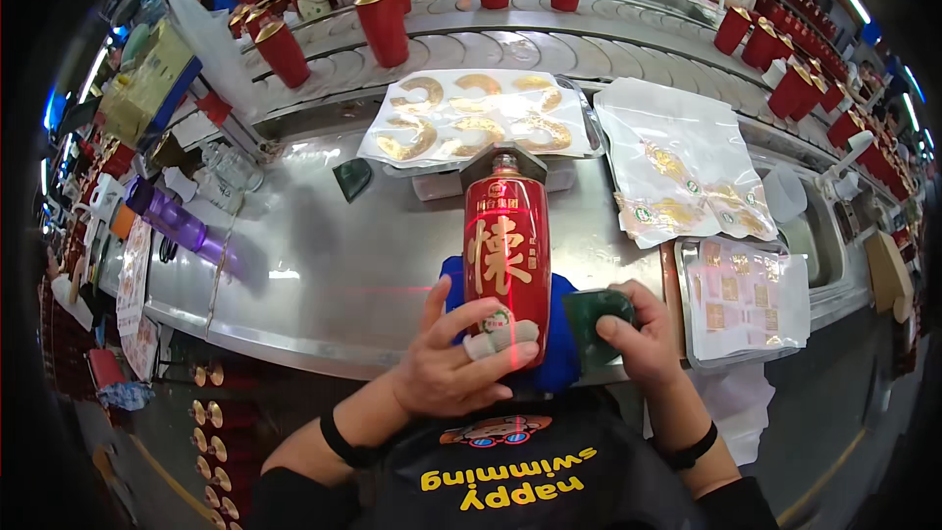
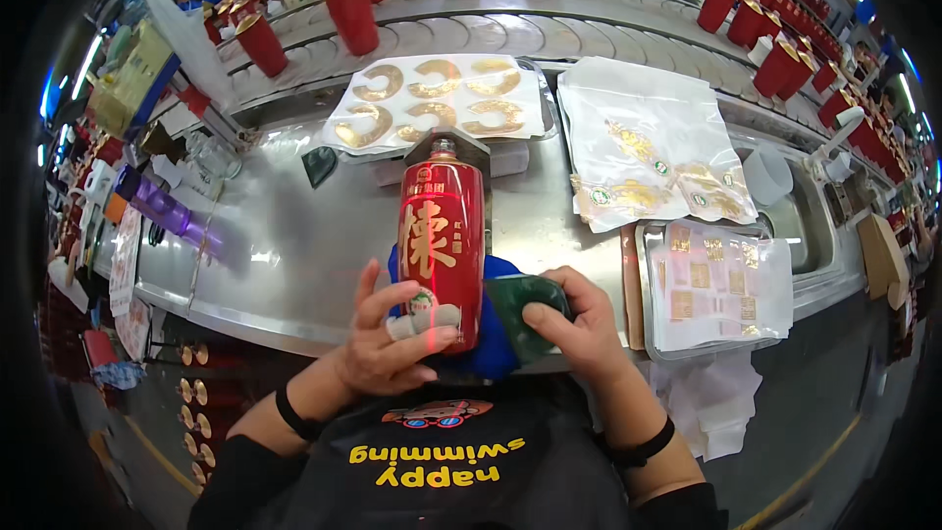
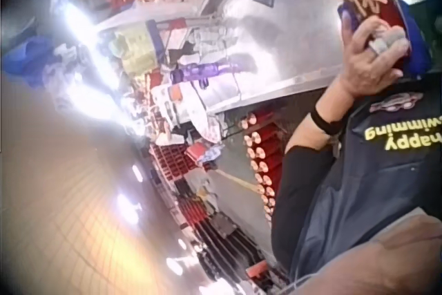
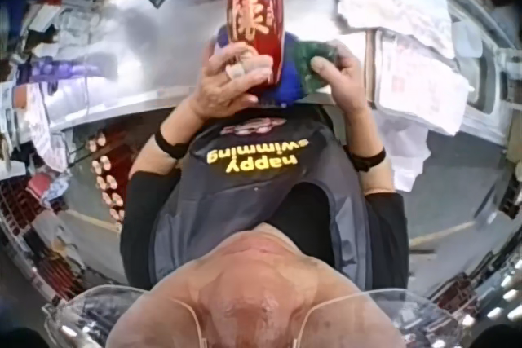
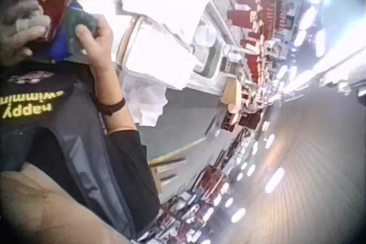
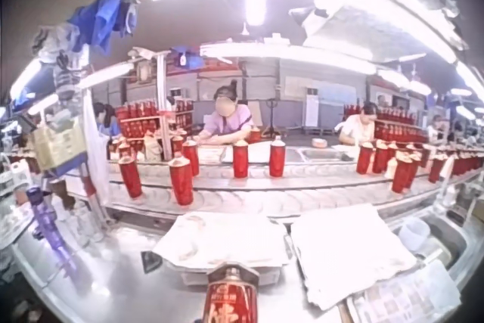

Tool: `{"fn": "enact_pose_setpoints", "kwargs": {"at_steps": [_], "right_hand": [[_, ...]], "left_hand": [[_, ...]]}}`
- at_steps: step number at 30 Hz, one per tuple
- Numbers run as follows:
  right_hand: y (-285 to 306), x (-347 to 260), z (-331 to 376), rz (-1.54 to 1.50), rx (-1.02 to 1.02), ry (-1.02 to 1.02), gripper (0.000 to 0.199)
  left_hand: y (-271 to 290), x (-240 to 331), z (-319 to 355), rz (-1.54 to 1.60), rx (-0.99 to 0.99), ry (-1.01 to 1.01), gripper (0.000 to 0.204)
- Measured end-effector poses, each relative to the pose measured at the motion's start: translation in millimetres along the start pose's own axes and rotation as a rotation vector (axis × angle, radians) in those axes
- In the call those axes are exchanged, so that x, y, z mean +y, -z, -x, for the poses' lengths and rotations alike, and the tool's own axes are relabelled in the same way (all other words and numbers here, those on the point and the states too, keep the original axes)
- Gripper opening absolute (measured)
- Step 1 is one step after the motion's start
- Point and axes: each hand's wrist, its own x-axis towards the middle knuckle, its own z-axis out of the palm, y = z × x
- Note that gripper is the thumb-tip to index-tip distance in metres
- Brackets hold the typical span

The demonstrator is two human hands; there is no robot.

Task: Applying decorative labels and cleaning red containers on a production line.

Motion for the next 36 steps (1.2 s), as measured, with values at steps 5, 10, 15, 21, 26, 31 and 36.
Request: {"fn": "enact_pose_setpoints", "kwargs": {"at_steps": [5, 10, 15, 21, 26, 31, 36], "right_hand": [[-31.3, -25.3, -36.4, 0.726, -0.088, 0.589, 0.017], [-50.9, -52.3, -26.4, 0.963, -0.665, 0.850, 0.030], [-43.8, -59.4, -36.1, 1.051, -0.128, 0.650, 0.024], [10.1, -41.0, 0.7, 1.015, 0.026, 0.531, 0.037], [99.4, -45.7, 11.2, 1.163, 0.262, 0.521, 0.037], [228.6, -77.4, 21.3, 1.558, 0.531, 0.313, 0.029], [312.4, -92.3, 61.7, 1.712, 0.617, -0.070, 0.033]], "left_hand": [[-13.7, 9.0, 17.1, 0.015, 0.089, 0.538, 0.090], [0.9, 12.0, 12.8, -0.212, -0.056, 0.421, 0.085], [-6.8, 13.1, 5.9, -0.124, 0.056, 0.394, 0.083], [-6.9, 4.4, 9.8, -0.161, -0.074, 0.381, 0.096], [-17.0, 0.3, 1.6, 0.012, 0.021, 0.393, 0.102], [-21.7, 1.6, 2.0, 0.122, 0.072, 0.454, 0.102], [-22.8, 3.2, 2.5, 0.111, 0.074, 0.460, 0.102]]}}
